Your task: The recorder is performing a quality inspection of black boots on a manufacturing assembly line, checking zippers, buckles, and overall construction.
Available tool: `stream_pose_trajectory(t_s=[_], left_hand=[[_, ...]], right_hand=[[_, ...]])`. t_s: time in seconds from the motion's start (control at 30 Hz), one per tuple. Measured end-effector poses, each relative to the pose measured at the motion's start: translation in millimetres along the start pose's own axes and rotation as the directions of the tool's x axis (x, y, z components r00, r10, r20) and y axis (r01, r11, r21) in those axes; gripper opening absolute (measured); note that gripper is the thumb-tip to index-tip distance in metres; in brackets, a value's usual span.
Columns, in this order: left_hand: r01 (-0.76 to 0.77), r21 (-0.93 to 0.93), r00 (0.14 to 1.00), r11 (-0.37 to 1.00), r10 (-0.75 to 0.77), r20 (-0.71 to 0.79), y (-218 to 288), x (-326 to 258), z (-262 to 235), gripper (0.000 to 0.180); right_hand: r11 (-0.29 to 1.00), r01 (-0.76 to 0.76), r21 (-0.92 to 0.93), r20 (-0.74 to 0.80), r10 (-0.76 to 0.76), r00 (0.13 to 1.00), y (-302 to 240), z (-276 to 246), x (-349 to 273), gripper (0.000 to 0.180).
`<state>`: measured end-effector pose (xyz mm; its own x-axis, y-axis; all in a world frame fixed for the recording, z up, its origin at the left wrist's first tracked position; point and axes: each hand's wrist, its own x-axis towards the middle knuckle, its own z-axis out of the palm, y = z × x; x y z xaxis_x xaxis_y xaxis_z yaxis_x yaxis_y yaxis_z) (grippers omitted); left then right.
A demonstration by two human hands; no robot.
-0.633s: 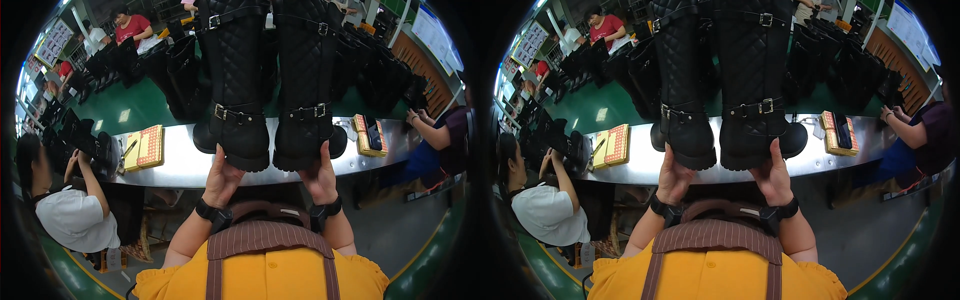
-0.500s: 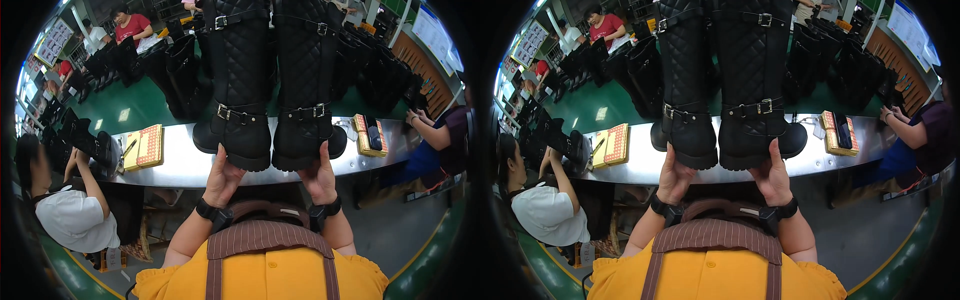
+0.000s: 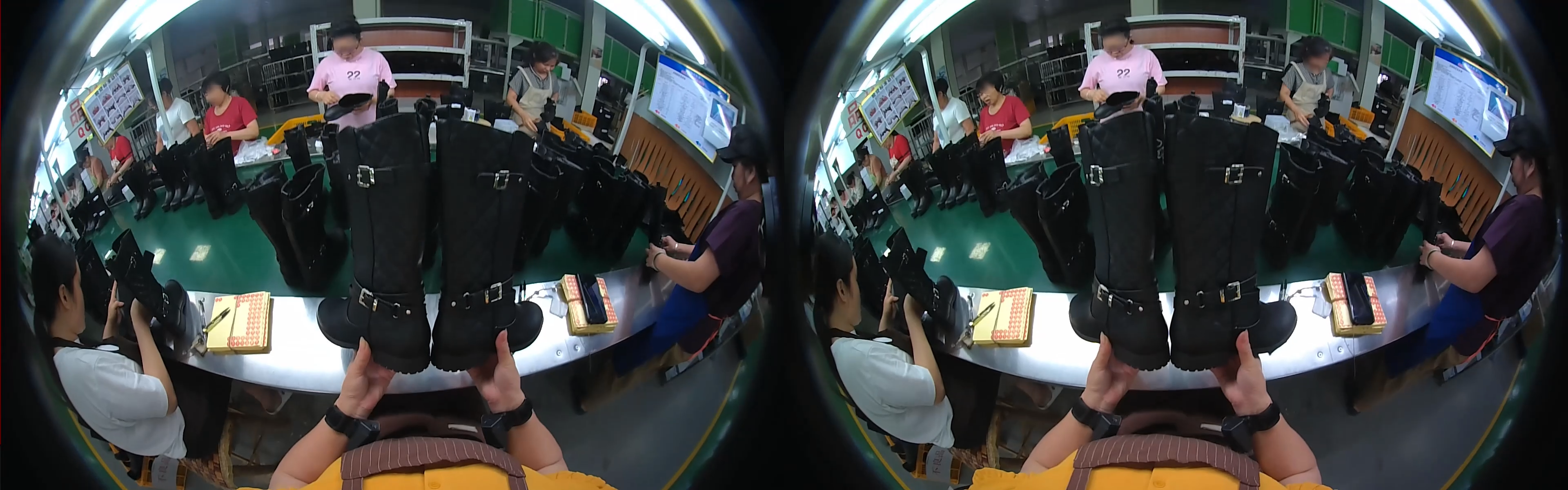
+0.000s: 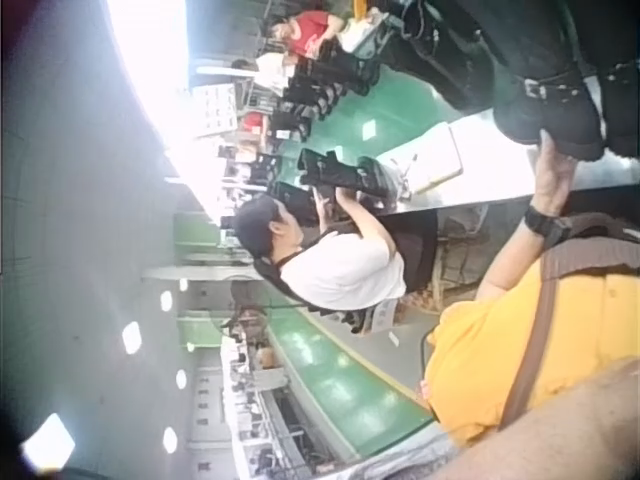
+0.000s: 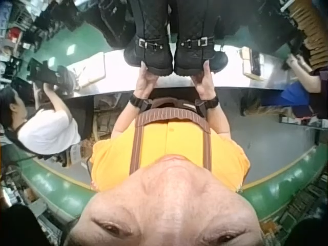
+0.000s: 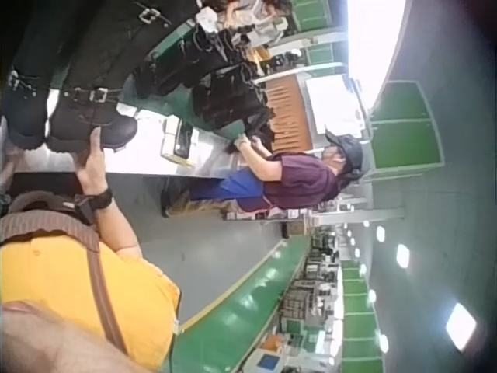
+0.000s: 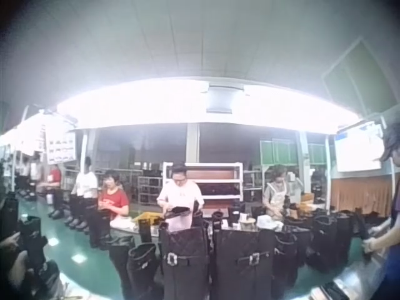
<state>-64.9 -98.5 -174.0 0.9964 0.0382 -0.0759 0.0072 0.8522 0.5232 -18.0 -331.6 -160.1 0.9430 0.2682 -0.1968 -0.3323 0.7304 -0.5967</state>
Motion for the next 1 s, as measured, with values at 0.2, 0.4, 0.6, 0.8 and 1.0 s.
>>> stream_pose_trajectory(t_s=[0.2, 0.4, 0.6, 0.8, 1.0], left_hand=[[0.002, -0.022, 1.0, 1.0, -0.002, 0.003, -3, 4, -8, 0.061], [0.084, 0.019, 0.991, 0.996, -0.085, 0.103, -2, 9, -17, 0.074], [0.425, -0.402, 0.853, 0.811, -0.211, 0.477, -18, 19, -29, 0.065], [0.429, -0.434, 0.896, 0.792, -0.309, 0.32, -24, 27, -45, 0.059], [0.566, -0.341, 0.814, 0.75, -0.444, 0.375, -33, 32, -57, 0.05]], right_hand=[[0.999, 0.038, -0.033, -0.026, -0.039, 0.999, 5, -9, 6, 0.069], [0.997, -0.075, -0.02, 0.185, 0.078, 0.98, 1, -22, 11, 0.069], [0.818, -0.039, -0.574, 0.311, 0.262, 0.914, 15, -48, 27, 0.09], [0.061, 0.568, -0.821, 0.558, -0.125, 0.82, -54, -11, 26, 0.096], [-0.227, 0.801, -0.554, 0.832, -0.168, 0.529, -195, 91, -6, 0.115]])
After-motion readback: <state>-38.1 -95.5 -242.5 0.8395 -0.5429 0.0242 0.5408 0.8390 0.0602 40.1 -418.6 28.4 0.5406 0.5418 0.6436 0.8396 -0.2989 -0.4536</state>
